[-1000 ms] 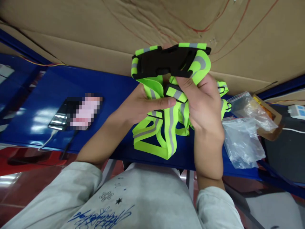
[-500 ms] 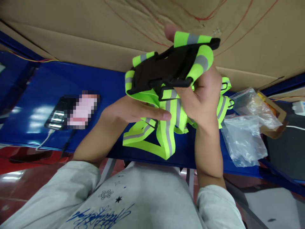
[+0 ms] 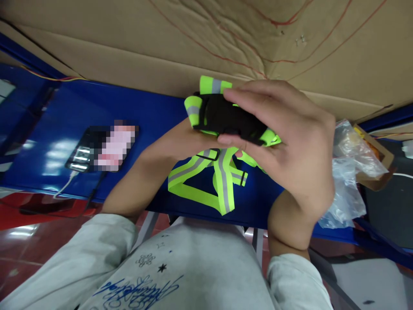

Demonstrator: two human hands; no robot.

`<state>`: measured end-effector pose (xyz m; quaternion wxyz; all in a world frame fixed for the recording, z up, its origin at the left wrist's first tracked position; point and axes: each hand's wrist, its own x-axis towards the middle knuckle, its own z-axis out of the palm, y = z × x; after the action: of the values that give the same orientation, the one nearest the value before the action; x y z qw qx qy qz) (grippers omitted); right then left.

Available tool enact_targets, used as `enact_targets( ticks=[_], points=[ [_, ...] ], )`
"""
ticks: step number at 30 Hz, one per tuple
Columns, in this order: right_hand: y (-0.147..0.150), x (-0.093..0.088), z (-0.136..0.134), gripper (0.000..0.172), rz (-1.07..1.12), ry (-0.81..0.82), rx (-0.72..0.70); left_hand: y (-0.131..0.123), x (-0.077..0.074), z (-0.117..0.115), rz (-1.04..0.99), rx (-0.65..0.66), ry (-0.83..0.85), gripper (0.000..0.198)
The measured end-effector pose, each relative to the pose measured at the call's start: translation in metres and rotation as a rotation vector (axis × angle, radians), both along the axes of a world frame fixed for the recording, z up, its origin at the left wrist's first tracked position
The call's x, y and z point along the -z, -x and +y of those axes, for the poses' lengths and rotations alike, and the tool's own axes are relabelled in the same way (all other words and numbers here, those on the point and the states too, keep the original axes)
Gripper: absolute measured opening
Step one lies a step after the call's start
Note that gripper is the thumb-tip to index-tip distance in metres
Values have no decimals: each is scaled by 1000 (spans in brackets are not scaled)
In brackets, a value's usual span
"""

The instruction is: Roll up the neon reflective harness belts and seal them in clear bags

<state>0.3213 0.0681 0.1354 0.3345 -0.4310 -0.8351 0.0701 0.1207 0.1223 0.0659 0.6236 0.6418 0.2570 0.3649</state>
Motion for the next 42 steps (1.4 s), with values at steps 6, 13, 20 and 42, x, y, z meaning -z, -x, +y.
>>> enact_targets(
  ticks=[6, 13, 20, 42],
  points=[
    [11, 26, 23, 54, 581, 70, 200, 8, -14, -6, -6, 397, 85, 18],
    [22, 41, 37, 55, 910, 253, 178, 5, -1, -2, -25, 364, 68, 23],
    [11, 48, 46, 30, 577, 25, 127, 1, 11, 2, 43, 175, -175, 31],
    [1, 21, 24, 32, 147, 35, 102, 7, -2, 3, 15, 534, 234, 20]
  ],
)
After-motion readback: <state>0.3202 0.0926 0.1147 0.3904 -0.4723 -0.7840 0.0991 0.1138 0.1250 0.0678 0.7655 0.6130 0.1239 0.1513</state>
